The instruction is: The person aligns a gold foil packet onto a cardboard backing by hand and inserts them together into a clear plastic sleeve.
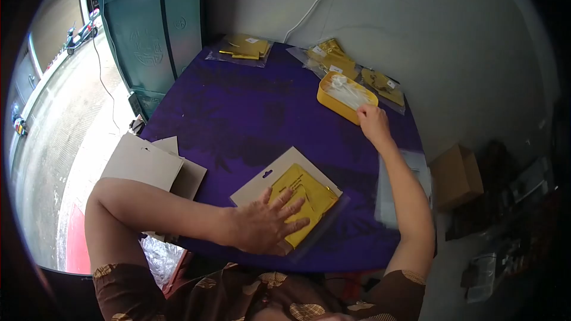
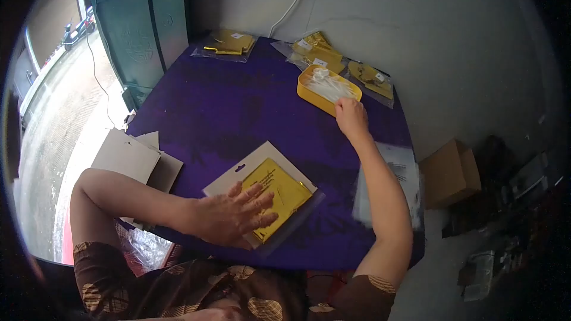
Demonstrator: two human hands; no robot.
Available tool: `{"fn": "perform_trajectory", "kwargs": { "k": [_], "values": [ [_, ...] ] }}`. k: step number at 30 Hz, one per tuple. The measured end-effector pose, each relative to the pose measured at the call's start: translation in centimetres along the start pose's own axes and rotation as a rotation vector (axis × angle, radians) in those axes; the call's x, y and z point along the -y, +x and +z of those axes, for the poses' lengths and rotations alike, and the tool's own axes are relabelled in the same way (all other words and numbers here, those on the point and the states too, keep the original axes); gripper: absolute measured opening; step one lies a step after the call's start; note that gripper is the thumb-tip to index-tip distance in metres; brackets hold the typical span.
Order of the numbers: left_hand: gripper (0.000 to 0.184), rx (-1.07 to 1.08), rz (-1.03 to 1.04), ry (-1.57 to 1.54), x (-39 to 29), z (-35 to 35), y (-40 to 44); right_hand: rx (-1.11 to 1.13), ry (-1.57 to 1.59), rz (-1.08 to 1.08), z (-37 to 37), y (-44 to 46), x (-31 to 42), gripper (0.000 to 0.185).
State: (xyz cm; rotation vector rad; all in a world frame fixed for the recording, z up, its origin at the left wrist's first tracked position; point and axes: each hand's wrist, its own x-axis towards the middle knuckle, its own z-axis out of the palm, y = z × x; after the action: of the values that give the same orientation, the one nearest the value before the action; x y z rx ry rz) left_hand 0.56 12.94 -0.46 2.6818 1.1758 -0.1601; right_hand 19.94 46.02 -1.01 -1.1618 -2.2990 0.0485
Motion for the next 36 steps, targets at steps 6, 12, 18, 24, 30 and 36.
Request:
{"fn": "perform_trajectory", "kwargs": {
  "k": [6,12,18,24,30,36],
  "values": [
    [0.078,0.085,0.034,0.09,0.0,1.0,0.1,0.076,-0.16,-0.099,2.9,5.1,-0.1,0.019],
    [0.063,-0.004,0.131,-0.034,1.6,1.3,0.6,0.339,-0.27,-0.11,3.4,7.9,-0.1,0.02],
    [0.051,-0.09,0.223,-0.109,2.9,0.9,1.7,0.261,-0.105,-0.21,3.7,7.5,-0.8,0.014],
    [0.066,-0.326,0.014,-0.065,0.6,2.9,2.5,0.151,0.008,-0.266,4.5,8.4,-1.2,0.014],
    [0.104,-0.224,-0.475,-0.026,-4.0,2.9,3.9,-0.263,0.141,-0.095,2.3,8.1,-1.5,0.014],
    [0.095,-0.169,-0.281,-0.042,-1.2,3.1,2.9,-0.021,0.442,0.01,-6.4,-1.1,0.9,0.016]
  ]
}}
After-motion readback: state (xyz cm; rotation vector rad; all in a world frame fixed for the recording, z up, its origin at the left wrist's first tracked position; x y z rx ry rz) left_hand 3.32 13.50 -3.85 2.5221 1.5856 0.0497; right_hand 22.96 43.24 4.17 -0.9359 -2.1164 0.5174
